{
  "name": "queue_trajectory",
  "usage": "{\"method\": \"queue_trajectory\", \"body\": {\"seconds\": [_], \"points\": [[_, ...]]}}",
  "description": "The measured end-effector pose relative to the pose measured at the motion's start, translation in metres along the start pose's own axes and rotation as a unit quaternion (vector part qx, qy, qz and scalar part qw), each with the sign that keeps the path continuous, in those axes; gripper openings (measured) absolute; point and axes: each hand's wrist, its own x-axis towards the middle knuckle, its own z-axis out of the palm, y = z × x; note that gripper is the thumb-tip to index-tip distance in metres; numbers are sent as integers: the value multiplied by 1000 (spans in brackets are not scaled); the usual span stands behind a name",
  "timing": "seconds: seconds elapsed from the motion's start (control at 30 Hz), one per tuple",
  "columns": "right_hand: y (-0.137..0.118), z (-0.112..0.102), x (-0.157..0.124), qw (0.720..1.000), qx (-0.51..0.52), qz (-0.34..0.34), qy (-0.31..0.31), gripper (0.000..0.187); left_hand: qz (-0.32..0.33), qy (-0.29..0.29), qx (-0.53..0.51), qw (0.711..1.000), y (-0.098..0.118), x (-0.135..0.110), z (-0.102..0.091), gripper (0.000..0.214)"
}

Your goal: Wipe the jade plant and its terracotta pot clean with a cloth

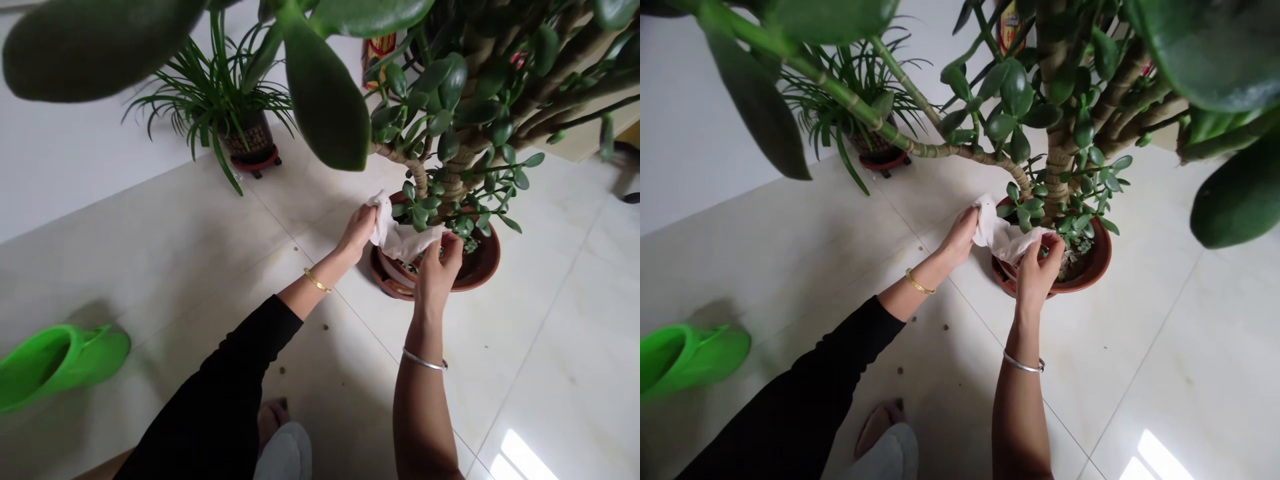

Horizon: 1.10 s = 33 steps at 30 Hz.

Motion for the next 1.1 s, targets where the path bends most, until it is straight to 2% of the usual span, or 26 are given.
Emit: {"method": "queue_trajectory", "body": {"seconds": [0.13, 0.23, 0.4, 0.53, 0.63, 0.8, 0.87, 1.0, 1.1], "points": [[-8, 5, 12, 992, -121, -46, -6, 29, 34, -52, 51, 997, 4, 7, 10, 6], [-14, 7, 17, 983, -177, -52, -14, 26, 62, -93, 74, 991, 4, 10, 15, 7], [-19, 7, 19, 967, -245, -60, -35, 38, 100, -99, 100, 985, 0, 15, 16, 8], [-21, 9, 20, 962, -261, -65, -45, 41, 131, -78, 140, 978, -4, 17, 18, 21], [-22, 11, 25, 963, -260, -53, -50, 35, 131, -94, 135, 978, -4, 15, 22, 19], [-24, 15, 32, 961, -263, -52, -62, 33, 101, -73, 64, 990, -3, 11, 28, 19], [-24, 15, 33, 960, -266, -56, -62, 33, 98, -86, 45, 990, -4, 10, 29, 16], [-23, 16, 34, 958, -273, -50, -68, 36, 116, -116, 39, 986, -6, 11, 30, 11], [-23, 17, 35, 958, -272, -50, -73, 36, 116, -111, 49, 986, -7, 14, 29, 12]]}}
